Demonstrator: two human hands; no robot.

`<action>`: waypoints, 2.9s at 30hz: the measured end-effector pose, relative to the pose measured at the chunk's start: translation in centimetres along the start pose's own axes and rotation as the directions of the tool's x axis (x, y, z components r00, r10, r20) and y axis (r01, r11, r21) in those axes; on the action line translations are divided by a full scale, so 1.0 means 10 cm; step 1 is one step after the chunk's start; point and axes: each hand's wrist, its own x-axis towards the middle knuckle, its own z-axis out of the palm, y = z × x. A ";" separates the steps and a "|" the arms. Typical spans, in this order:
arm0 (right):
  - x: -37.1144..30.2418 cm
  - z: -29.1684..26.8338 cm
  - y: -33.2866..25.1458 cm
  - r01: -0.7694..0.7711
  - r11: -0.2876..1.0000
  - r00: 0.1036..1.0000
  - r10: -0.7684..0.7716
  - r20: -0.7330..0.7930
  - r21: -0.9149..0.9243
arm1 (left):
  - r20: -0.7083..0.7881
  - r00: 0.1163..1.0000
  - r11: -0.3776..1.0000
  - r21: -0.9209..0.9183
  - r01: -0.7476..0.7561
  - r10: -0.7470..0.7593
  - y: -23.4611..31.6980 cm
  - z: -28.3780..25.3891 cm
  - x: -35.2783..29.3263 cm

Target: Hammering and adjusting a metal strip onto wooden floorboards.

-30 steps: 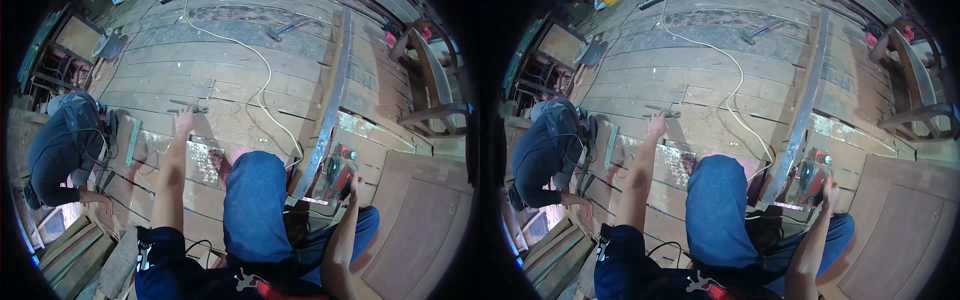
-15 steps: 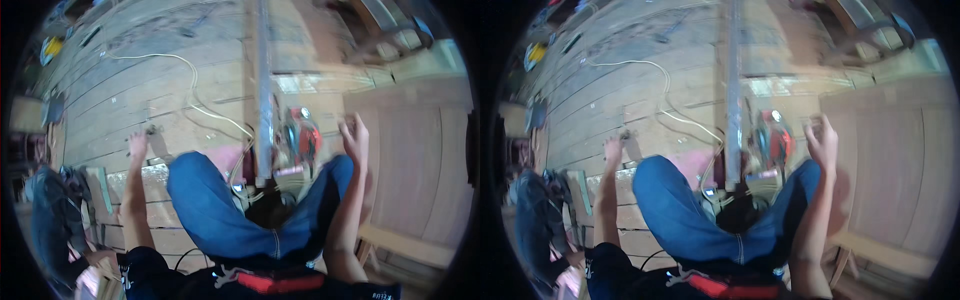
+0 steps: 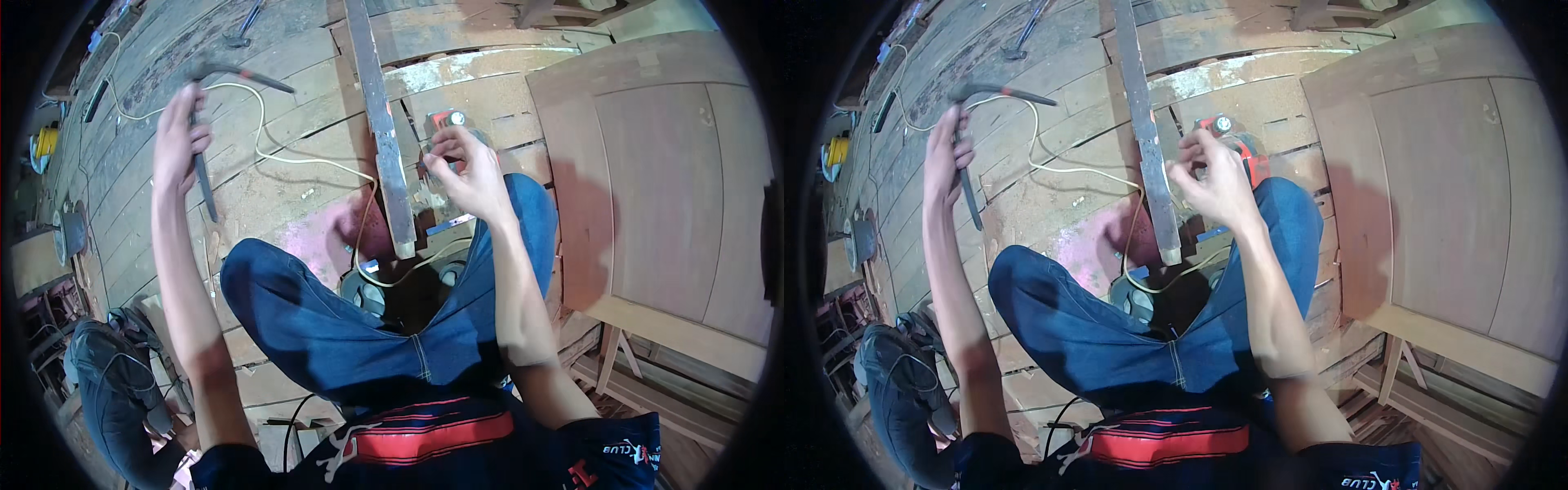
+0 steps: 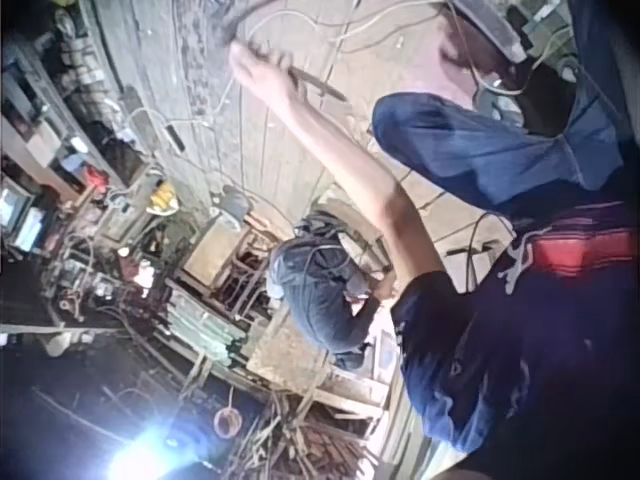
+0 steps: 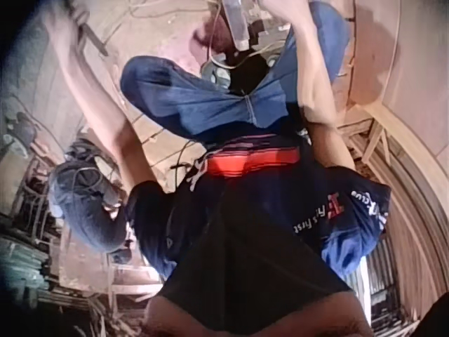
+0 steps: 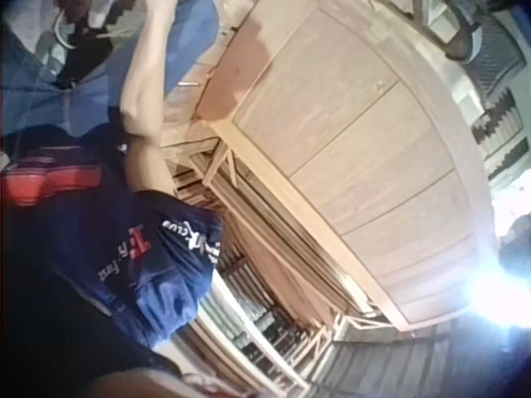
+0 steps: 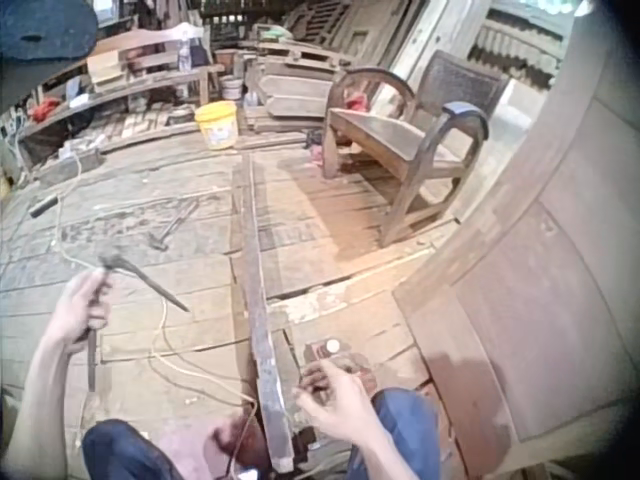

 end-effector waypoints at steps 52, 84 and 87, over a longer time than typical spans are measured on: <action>0.60 0.71 -0.23 0.471 0.363 0.774 0.267 0.574 -0.804 | 0.415 0.577 -0.057 -0.842 0.536 -0.703 -1.55 2.27 -1.39; 0.34 0.12 0.47 0.137 0.650 0.799 0.374 0.471 -0.748 | 0.057 0.797 0.687 -0.471 0.553 -0.602 -1.56 2.57 -1.54; 0.16 -0.07 0.63 -0.009 0.769 0.841 0.351 0.411 -0.639 | 0.032 0.813 0.802 -0.144 0.580 -0.582 -1.57 2.43 -1.57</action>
